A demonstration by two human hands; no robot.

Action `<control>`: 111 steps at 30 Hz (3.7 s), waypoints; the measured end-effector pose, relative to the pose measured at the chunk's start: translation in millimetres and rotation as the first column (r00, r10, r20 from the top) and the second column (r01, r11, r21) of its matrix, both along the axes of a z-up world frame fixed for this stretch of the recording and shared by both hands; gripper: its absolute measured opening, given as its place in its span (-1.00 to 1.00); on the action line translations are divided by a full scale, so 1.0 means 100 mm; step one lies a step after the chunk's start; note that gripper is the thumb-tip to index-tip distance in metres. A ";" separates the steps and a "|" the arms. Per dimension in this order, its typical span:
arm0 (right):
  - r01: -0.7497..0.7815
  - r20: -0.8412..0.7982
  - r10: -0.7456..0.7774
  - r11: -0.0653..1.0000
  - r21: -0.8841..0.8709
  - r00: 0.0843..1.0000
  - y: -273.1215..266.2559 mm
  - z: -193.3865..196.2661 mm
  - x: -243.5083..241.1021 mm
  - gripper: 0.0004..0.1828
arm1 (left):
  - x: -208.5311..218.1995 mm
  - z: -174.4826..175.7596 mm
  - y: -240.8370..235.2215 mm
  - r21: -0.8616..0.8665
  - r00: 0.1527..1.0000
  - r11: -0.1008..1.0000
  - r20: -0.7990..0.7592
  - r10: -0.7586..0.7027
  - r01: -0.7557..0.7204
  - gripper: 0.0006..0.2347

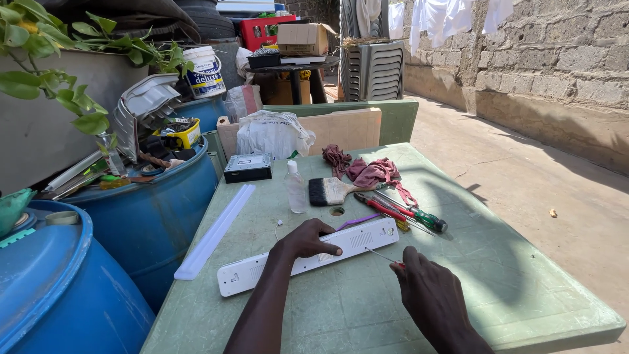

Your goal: Disassembling and reassembling a white plastic LED light fixture using a manual screwdriver.

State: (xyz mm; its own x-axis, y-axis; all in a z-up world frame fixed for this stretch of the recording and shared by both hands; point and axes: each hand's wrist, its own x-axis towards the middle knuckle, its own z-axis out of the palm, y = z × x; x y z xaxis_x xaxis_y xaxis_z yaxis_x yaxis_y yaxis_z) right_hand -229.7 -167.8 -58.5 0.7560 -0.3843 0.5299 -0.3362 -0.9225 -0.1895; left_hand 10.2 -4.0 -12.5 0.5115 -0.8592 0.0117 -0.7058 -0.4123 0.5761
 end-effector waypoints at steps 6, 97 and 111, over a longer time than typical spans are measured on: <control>0.137 -0.068 -0.137 0.991 -0.011 0.988 0.13 0.04 -0.01 -0.49 | -0.01 0.00 0.02 -0.001 1.000 1.000 0.003 0.007 -0.007 -0.58; -0.228 0.492 0.186 0.973 0.027 0.850 -0.52 0.20 -0.16 -0.88 | -0.12 0.13 0.04 -0.020 0.995 1.000 -0.095 -0.018 0.016 -0.62; -0.029 0.174 0.015 0.996 0.081 0.985 -0.46 0.30 -0.05 -0.81 | -0.17 0.23 0.08 0.002 0.994 0.998 -0.086 -0.069 0.070 -0.67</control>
State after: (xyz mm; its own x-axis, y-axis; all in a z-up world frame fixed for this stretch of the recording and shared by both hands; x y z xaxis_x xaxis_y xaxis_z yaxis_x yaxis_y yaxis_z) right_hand -234.4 -213.5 -28.5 0.6643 -0.4164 0.6207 -0.2712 -0.9081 -0.3190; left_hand -6.4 3.6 10.8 0.4496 -0.8926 -0.0336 -0.6811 -0.3670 0.6336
